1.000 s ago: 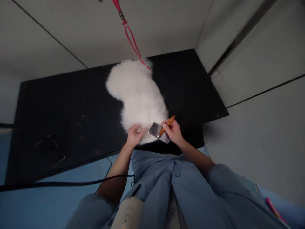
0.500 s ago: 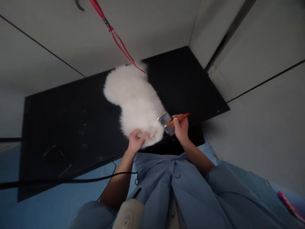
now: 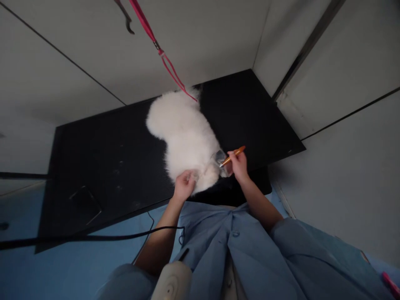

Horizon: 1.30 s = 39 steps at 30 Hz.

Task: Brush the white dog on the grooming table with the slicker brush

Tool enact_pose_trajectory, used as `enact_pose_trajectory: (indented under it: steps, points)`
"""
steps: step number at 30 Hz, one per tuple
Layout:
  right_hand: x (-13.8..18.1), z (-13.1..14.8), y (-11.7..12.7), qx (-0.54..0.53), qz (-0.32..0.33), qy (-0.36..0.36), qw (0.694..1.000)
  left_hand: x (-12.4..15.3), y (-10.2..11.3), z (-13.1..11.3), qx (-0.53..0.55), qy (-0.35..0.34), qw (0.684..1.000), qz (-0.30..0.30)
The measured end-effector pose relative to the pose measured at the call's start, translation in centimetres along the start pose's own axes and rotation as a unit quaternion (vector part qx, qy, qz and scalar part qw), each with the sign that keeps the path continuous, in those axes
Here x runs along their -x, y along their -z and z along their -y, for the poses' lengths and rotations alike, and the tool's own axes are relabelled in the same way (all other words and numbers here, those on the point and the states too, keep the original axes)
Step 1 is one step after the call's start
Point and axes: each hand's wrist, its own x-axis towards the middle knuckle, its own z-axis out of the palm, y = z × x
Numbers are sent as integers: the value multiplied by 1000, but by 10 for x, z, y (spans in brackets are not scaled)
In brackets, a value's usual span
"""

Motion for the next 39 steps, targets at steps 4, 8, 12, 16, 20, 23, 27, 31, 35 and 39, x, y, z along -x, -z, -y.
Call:
enact_pose_trajectory:
  steps: [4,8,12,16,20,23,27,31,35,39]
  points:
    - [4,3,2,-5,42,44,998,-1,-3,1,12,-3,1000,1]
    - [3,5,6,15,52,12,998,-3,-9,1,44,16,998,-40]
    - [-2,10,10,36,1,74,997,-2,-11,-4,97,39,989,-109]
    - [-6,16,3,27,138,50,989,3,-8,-5,95,40,971,-217]
    - [-14,28,0,11,24,102,994,10,-13,5,4,-4,972,-235]
    - [-11,36,-3,50,177,117,976,8,-25,10,-3,9,969,-249]
    - [-14,45,-8,63,135,121,981,-3,-36,6,52,63,970,-229]
    - [-13,50,-8,71,142,182,971,-11,-35,3,115,112,963,-218]
    - [-10,46,-12,86,221,113,965,-15,-31,6,142,136,952,-234]
    - [-11,49,-14,65,106,173,977,-16,-28,7,144,105,958,-224]
